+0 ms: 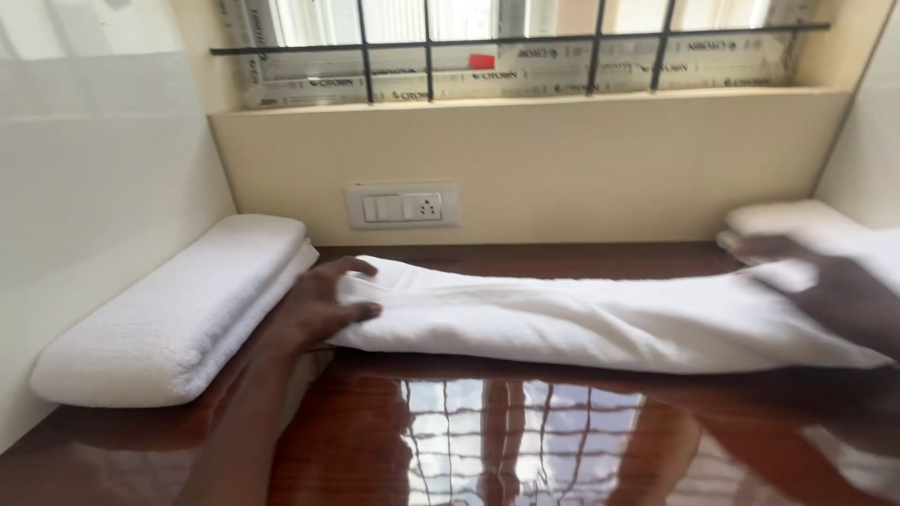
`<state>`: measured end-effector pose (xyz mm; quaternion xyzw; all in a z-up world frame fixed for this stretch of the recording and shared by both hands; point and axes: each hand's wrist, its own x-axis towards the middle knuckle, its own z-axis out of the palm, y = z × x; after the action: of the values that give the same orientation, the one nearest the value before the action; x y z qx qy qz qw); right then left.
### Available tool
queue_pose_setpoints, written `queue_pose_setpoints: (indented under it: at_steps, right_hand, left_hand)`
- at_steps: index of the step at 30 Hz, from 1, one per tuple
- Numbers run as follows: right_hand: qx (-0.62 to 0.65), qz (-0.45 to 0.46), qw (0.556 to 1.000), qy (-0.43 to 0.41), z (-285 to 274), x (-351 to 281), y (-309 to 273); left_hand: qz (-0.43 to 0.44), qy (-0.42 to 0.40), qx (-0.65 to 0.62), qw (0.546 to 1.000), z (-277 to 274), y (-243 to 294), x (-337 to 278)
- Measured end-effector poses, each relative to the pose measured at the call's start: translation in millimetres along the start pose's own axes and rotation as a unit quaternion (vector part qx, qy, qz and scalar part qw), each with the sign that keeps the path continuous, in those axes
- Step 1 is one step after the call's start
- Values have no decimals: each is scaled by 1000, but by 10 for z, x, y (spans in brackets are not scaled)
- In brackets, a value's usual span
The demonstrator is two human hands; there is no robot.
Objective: The person folds a white towel on a wooden table. They first fold the towel in half lengthwise, then roll it tightly from one end to the other to create a cylindrical shape. The person then places the rolled towel on a stack of other folded towels.
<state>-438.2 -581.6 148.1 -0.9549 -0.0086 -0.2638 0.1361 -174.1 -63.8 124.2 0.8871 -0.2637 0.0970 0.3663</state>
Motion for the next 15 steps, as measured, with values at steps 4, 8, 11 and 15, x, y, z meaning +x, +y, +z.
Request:
queue_pose_setpoints:
  at_steps: [4, 8, 11, 15]
  right_hand:
    - [-67, 97, 986, -122, 42, 188, 406]
    - [-305, 186, 894, -270, -162, 294, 335]
    - [-333, 194, 872, -300, -365, 202, 463]
    - [-292, 151, 905, -271, -291, -95, 2100]
  left_hand:
    - [-79, -2, 16, 997, -180, -70, -85]
    - [12, 30, 58, 998, 57, -819, 136]
    - [149, 44, 54, 986, 63, -650, -23]
    - [-83, -20, -58, 995, -297, 223, -363]
